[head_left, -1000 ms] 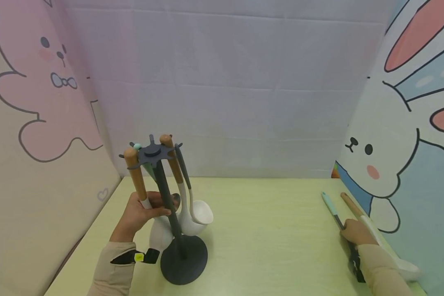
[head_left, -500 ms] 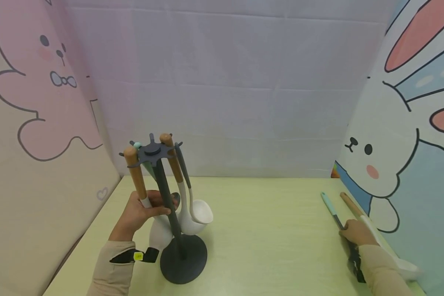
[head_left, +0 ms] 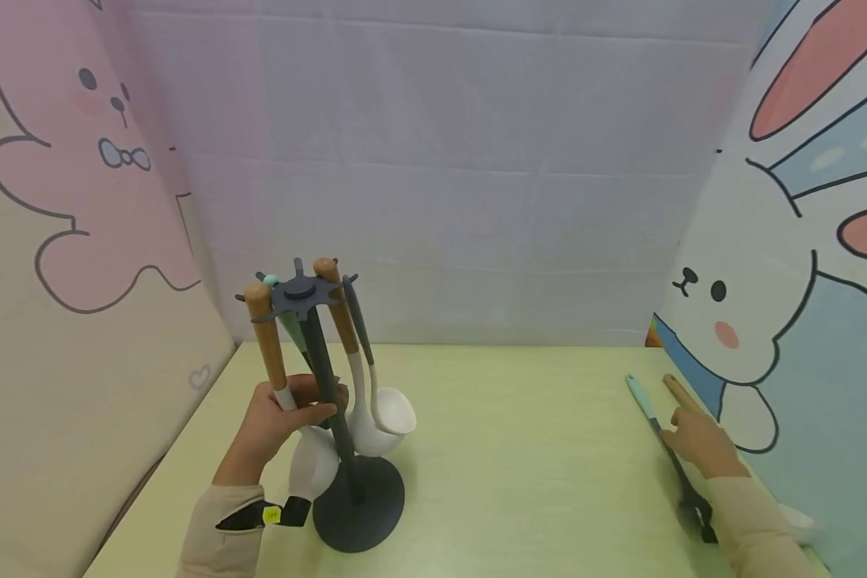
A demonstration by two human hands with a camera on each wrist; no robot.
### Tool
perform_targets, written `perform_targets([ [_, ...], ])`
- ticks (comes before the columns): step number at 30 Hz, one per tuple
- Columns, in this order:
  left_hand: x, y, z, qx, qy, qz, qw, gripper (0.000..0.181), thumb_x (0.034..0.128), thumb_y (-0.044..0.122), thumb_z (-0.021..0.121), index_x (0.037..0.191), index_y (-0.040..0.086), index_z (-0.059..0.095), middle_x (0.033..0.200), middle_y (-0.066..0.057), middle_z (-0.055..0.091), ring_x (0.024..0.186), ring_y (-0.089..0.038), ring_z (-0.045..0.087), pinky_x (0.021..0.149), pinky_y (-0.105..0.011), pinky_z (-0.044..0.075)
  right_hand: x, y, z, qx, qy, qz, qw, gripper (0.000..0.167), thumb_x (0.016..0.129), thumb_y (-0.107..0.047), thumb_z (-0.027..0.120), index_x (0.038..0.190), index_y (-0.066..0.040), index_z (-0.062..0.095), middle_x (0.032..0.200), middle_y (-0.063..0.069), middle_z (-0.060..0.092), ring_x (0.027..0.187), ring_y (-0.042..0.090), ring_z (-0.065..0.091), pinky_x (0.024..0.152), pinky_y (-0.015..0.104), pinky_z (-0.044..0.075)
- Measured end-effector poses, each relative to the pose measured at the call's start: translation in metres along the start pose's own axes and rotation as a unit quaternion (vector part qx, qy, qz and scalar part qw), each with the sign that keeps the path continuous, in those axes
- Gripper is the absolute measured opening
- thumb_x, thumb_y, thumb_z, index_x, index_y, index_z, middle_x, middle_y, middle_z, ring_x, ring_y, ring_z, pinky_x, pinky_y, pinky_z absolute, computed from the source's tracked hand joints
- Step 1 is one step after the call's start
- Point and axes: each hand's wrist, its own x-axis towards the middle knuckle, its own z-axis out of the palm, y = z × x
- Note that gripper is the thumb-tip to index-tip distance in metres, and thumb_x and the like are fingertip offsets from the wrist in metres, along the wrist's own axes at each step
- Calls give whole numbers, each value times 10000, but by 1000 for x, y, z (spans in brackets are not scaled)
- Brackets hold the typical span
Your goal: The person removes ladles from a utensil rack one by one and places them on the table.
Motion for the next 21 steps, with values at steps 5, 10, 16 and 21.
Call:
perform_targets([
  [5,-5,-1,6,38,306,71,9995,307,835,-109,714,1107,34,735,1004,12,754,912,-159,727,770,-295,574,2,-39,-13,49,491,-409,9979,345,901,-123,650,1072,164,566,1297,374,491,908,482,591,648,493,496],
  [10,-9,-2,13,41,618,355,9974,341,817,-161,703,1120,-5,718,991,39,753,899,-136,728,766,-267,578,-1,-96,-28,215,800,-855,9929,341,939,-130,630,1155,124,558,854,208,668,757,370,634,753,567,494],
  [16,-13,0,25,197,1229,476,9911,341,790,-182,719,1093,-25,713,953,57,752,861,-105,728,737,-245,582,-5,-157,-34,1004,1433,-1536,9725,313,944,-83,661,1207,68,584,947,193,673,827,359,658,672,503,540],
  [21,-13,3,33,205,1704,464,9841,326,748,-197,747,1033,-43,717,905,46,751,830,-98,719,702,-235,582,-2,-197,-34,1724,2003,-2237,9382,297,918,-19,683,1198,46,607,984,179,687,913,364,668,788,531,555],
])
